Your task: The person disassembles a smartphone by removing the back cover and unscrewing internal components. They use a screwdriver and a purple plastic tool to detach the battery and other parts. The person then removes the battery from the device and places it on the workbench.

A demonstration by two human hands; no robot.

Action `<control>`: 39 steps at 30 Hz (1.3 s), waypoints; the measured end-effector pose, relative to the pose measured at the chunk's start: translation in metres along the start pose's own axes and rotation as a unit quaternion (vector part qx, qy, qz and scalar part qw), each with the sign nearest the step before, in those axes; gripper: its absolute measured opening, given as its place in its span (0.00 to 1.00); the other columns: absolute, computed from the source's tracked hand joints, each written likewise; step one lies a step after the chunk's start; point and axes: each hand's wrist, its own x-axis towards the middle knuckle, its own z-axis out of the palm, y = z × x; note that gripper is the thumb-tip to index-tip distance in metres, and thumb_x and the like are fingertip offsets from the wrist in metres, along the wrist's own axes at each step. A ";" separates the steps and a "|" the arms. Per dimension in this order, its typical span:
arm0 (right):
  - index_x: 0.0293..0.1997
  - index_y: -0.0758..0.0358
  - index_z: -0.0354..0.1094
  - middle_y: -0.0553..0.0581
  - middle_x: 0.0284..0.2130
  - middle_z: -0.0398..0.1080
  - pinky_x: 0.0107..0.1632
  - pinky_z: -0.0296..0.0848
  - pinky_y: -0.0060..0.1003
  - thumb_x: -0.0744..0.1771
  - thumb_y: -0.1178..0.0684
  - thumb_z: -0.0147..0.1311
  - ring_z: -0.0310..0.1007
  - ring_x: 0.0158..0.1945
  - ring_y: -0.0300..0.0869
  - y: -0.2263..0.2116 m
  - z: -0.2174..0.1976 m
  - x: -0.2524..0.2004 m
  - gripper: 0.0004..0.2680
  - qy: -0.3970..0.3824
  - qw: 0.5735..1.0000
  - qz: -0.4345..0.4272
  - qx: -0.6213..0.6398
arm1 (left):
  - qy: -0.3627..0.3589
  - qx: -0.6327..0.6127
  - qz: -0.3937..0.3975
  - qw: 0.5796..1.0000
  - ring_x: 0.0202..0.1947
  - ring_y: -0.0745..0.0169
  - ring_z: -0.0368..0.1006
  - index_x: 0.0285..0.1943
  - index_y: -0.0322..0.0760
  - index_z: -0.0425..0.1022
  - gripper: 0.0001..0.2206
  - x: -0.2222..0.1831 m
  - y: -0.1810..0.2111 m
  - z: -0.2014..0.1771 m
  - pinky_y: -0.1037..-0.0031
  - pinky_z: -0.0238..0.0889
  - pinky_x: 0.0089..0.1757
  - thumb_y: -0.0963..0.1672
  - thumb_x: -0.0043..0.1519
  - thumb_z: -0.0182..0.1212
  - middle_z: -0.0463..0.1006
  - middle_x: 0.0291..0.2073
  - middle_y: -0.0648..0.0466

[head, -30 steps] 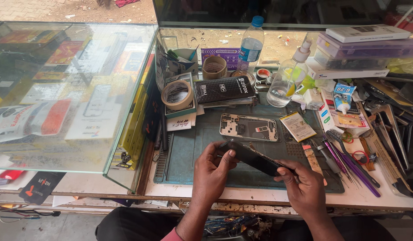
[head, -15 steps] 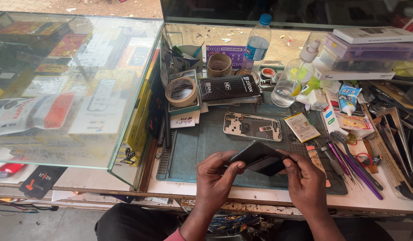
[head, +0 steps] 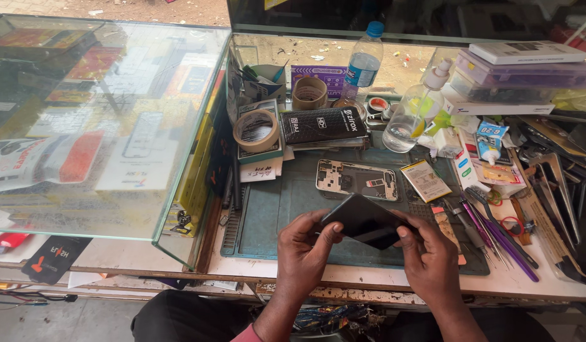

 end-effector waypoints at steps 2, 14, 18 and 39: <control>0.58 0.64 0.71 0.59 0.44 0.78 0.42 0.83 0.33 0.69 0.53 0.53 0.81 0.43 0.39 -0.001 -0.001 0.000 0.12 0.003 1.000 -0.008 -0.002 | 0.008 0.018 0.008 1.000 0.39 0.65 0.82 0.50 0.29 0.79 0.10 0.001 0.001 0.002 0.74 0.79 0.39 0.42 0.64 0.65 0.82 0.37 0.50; 0.58 0.58 0.70 0.57 0.50 0.75 0.40 0.83 0.35 0.68 0.54 0.57 0.80 0.47 0.42 -0.003 -0.015 -0.001 0.12 0.035 0.995 -0.058 -0.069 | 0.021 0.038 -0.033 0.998 0.39 0.70 0.78 0.51 0.31 0.77 0.10 0.003 0.001 0.001 0.78 0.72 0.40 0.43 0.65 0.62 0.84 0.36 0.52; 0.53 0.55 0.74 0.52 0.42 0.76 0.37 0.79 0.38 0.65 0.51 0.61 0.79 0.38 0.41 -0.005 -0.057 0.001 0.11 0.080 0.962 0.026 -0.261 | 0.023 0.013 -0.035 0.999 0.39 0.70 0.76 0.51 0.30 0.76 0.10 0.003 -0.003 -0.001 0.77 0.71 0.40 0.42 0.65 0.62 0.83 0.36 0.51; 0.48 0.57 0.78 0.51 0.35 0.80 0.39 0.78 0.40 0.62 0.49 0.66 0.81 0.34 0.42 0.045 -0.115 0.021 0.12 0.063 0.921 0.145 -0.356 | 0.017 0.023 -0.037 0.999 0.37 0.70 0.75 0.49 0.31 0.76 0.10 0.001 -0.001 -0.003 0.77 0.70 0.38 0.43 0.65 0.62 0.81 0.34 0.52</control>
